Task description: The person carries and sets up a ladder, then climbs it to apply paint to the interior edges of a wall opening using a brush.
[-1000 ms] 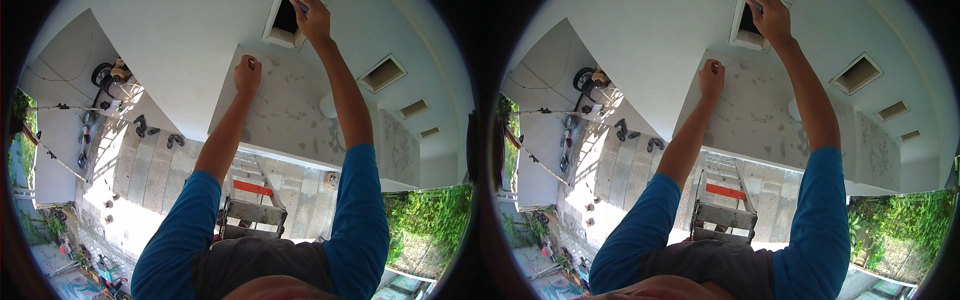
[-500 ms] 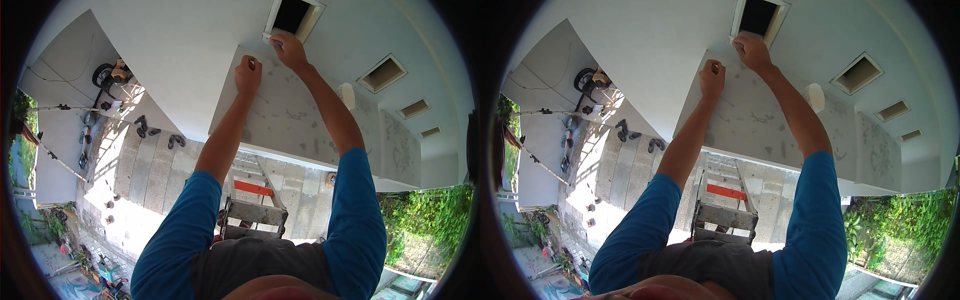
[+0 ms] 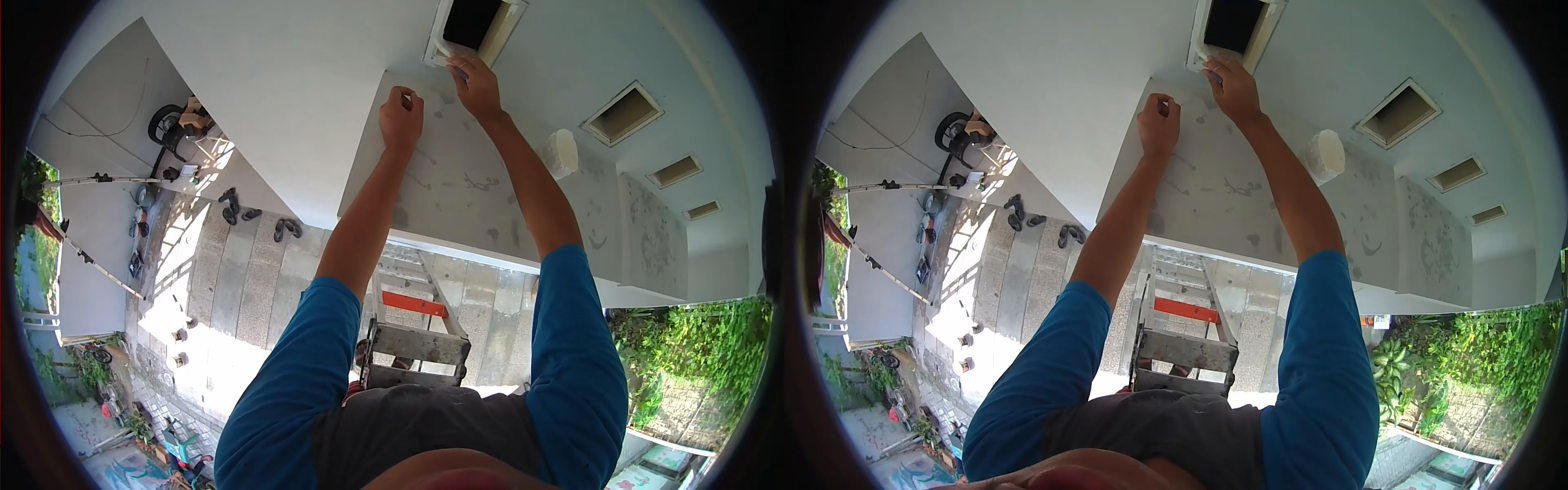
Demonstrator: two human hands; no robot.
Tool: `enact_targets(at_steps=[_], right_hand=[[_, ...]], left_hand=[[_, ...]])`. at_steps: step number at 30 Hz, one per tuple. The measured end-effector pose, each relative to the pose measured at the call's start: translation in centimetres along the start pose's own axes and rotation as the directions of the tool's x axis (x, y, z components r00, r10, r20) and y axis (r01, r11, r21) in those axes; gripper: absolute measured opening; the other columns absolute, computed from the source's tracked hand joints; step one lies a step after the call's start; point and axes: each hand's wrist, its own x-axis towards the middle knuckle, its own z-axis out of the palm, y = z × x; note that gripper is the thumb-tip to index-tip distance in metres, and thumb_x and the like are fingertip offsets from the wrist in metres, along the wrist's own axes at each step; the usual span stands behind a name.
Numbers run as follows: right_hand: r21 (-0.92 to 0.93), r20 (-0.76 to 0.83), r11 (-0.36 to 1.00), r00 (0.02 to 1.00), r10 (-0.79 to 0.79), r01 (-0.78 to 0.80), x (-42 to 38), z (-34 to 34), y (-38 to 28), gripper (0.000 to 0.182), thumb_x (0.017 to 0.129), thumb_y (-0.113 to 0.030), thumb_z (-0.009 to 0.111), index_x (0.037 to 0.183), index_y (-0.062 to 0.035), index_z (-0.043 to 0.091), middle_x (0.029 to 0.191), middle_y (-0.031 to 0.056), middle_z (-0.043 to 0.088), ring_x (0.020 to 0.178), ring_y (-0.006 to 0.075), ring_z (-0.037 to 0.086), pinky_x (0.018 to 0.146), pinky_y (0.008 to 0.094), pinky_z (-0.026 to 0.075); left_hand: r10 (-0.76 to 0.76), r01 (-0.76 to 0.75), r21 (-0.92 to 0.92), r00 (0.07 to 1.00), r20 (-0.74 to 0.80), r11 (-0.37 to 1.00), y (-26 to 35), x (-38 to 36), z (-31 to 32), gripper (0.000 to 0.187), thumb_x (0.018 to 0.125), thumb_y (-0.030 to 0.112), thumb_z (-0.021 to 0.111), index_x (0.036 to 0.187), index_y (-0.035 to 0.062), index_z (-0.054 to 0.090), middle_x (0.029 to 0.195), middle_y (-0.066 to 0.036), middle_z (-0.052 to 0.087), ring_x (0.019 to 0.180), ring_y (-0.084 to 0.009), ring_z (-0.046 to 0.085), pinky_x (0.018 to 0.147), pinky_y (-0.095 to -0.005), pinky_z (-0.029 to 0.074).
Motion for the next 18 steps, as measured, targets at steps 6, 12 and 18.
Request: enact_targets(at_steps=[6, 12, 18], right_hand=[[0.025, 0.250, 0.990, 0.960, 0.127, -0.138, 0.4, -0.3, -0.4, 0.012, 0.087, -0.010, 0.074, 0.096, -0.0027, 0.070, 0.099, 0.0099, 0.072, 0.090, 0.0282, 0.070, 0.079, 0.0365, 0.057], [0.020, -0.113, 0.999, 0.993, -0.026, 0.029, 7.8, -2.4, 0.4, 0.012, 0.088, -0.011, 0.074, 0.098, -0.0044, 0.070, 0.098, 0.0088, 0.072, 0.086, 0.0276, 0.070, 0.076, 0.0359, 0.058], [0.024, -0.069, 1.000, 0.998, 0.000, 0.002, 2.3, 0.1, -0.4, 0.014, 0.088, -0.011, 0.074, 0.099, -0.0030, 0.070, 0.101, 0.0093, 0.072, 0.092, 0.0281, 0.070, 0.078, 0.0365, 0.058]], left_hand=[[-0.020, 0.020, -0.003, 1.000, 0.007, 1.000, 0.1, 0.0, 0.0, 0.009, 0.087, 0.010, 0.068, 0.088, 0.0026, 0.064, 0.061, -0.010, 0.063, 0.053, -0.0247, 0.062, 0.054, -0.0378, 0.048], [-0.021, 0.021, -0.001, 1.000, 0.011, 1.000, 0.1, -0.1, -0.1, 0.008, 0.087, 0.010, 0.068, 0.088, 0.0027, 0.064, 0.061, -0.010, 0.063, 0.053, -0.0244, 0.062, 0.055, -0.0375, 0.048], [-0.007, 0.007, -0.013, 1.000, 0.008, 1.000, 0.3, -0.1, -0.2, 0.008, 0.087, 0.009, 0.068, 0.089, 0.0021, 0.064, 0.062, -0.010, 0.064, 0.053, -0.0218, 0.062, 0.055, -0.0347, 0.048]])
